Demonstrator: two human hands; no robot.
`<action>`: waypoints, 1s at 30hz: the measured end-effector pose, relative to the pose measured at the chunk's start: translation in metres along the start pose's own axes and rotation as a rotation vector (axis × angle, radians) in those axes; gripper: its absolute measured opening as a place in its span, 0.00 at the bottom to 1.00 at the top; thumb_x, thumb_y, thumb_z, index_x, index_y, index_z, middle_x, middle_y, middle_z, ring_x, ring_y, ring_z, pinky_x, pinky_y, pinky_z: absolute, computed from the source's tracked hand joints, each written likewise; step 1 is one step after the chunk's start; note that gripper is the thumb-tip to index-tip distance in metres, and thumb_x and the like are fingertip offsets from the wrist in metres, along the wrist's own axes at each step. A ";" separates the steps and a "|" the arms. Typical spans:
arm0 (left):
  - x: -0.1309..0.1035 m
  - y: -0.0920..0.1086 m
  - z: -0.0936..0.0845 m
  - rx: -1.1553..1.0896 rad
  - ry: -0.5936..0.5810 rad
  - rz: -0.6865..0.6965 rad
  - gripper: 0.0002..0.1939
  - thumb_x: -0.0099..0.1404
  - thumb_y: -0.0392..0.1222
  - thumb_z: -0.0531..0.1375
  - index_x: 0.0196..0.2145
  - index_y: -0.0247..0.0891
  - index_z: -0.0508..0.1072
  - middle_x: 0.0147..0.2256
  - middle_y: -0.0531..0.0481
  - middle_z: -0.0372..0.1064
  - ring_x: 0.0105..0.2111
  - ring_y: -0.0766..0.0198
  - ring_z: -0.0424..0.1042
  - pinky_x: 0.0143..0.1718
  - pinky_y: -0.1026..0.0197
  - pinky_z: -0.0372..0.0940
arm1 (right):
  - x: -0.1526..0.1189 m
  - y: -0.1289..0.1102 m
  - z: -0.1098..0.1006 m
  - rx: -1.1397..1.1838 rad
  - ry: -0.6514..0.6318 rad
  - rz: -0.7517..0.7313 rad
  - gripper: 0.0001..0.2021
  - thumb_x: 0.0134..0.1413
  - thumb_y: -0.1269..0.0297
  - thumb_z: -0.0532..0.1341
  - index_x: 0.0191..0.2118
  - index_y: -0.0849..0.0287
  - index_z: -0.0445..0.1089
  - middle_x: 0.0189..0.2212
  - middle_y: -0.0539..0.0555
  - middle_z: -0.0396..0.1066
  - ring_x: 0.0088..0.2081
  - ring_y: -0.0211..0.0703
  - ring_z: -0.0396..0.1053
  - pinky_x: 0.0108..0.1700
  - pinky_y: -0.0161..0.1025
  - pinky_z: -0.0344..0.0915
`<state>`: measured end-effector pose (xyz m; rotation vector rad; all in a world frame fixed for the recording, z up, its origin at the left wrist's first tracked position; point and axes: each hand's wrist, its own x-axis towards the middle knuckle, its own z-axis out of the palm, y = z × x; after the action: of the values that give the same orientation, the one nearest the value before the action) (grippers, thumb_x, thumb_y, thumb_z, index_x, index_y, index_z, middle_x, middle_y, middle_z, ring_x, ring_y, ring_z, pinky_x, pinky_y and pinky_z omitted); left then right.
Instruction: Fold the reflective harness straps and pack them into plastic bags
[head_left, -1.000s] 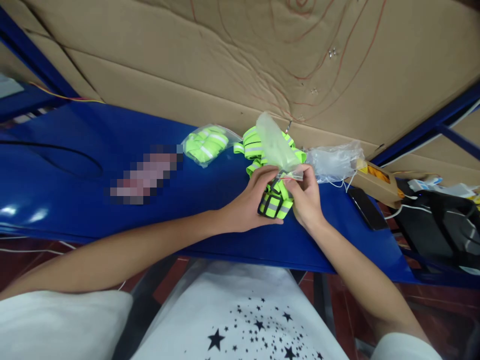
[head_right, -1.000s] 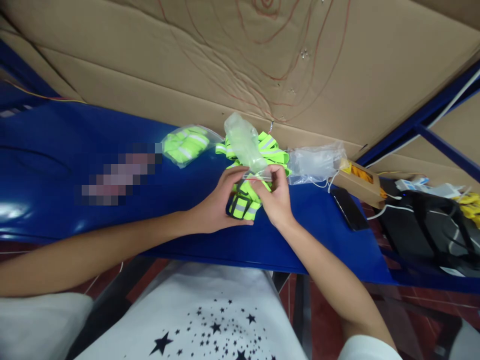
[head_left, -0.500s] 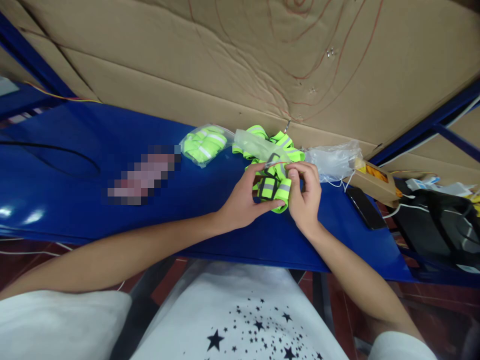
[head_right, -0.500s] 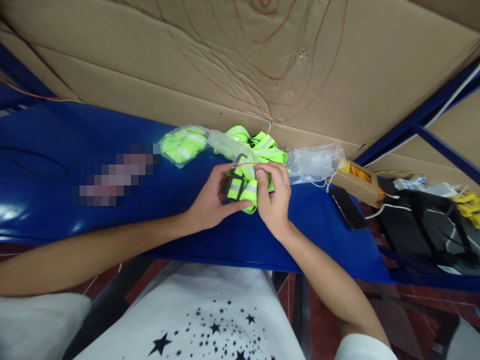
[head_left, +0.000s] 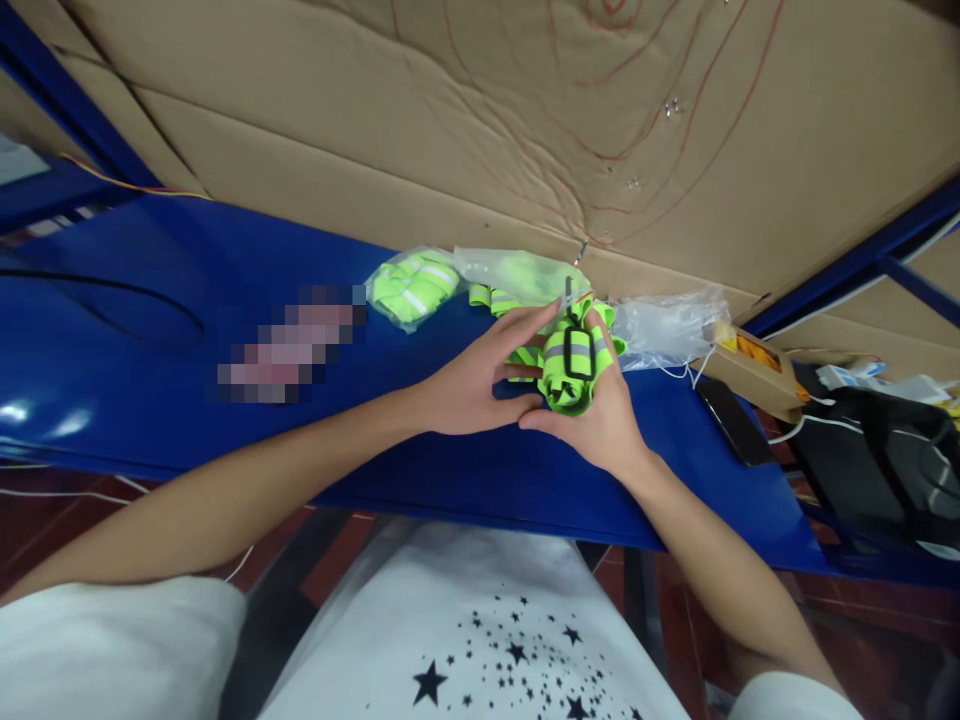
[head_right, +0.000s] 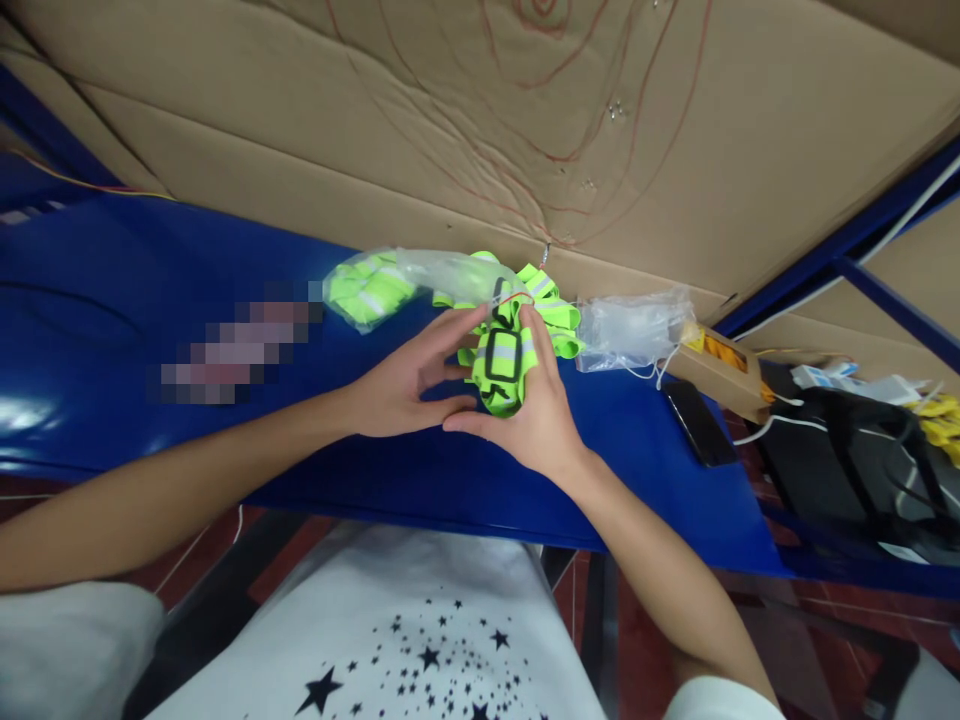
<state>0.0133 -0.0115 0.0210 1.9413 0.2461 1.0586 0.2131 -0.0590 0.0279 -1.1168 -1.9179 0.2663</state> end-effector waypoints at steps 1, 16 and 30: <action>0.001 0.002 -0.002 -0.006 -0.032 0.016 0.43 0.66 0.40 0.66 0.72 0.60 0.52 0.70 0.42 0.46 0.64 0.45 0.65 0.55 0.47 0.75 | 0.001 0.000 -0.001 0.037 0.013 0.039 0.52 0.44 0.43 0.75 0.70 0.57 0.55 0.64 0.66 0.66 0.70 0.63 0.58 0.71 0.60 0.56; -0.001 0.031 -0.009 1.126 0.066 0.142 0.27 0.71 0.34 0.57 0.64 0.54 0.65 0.67 0.47 0.63 0.67 0.45 0.61 0.68 0.30 0.47 | 0.017 0.000 -0.034 0.927 -0.077 0.664 0.26 0.45 0.63 0.71 0.55 0.53 0.76 0.44 0.53 0.82 0.50 0.60 0.79 0.53 0.55 0.75; 0.005 0.011 -0.010 0.961 0.077 0.069 0.44 0.62 0.48 0.69 0.69 0.38 0.53 0.68 0.30 0.53 0.69 0.39 0.54 0.67 0.38 0.56 | 0.022 0.006 -0.038 0.848 -0.041 0.672 0.25 0.50 0.57 0.69 0.55 0.53 0.76 0.49 0.53 0.81 0.54 0.59 0.77 0.55 0.53 0.74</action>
<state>0.0064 -0.0092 0.0343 2.7571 0.8587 1.1710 0.2418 -0.0468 0.0602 -1.0920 -1.1637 1.3312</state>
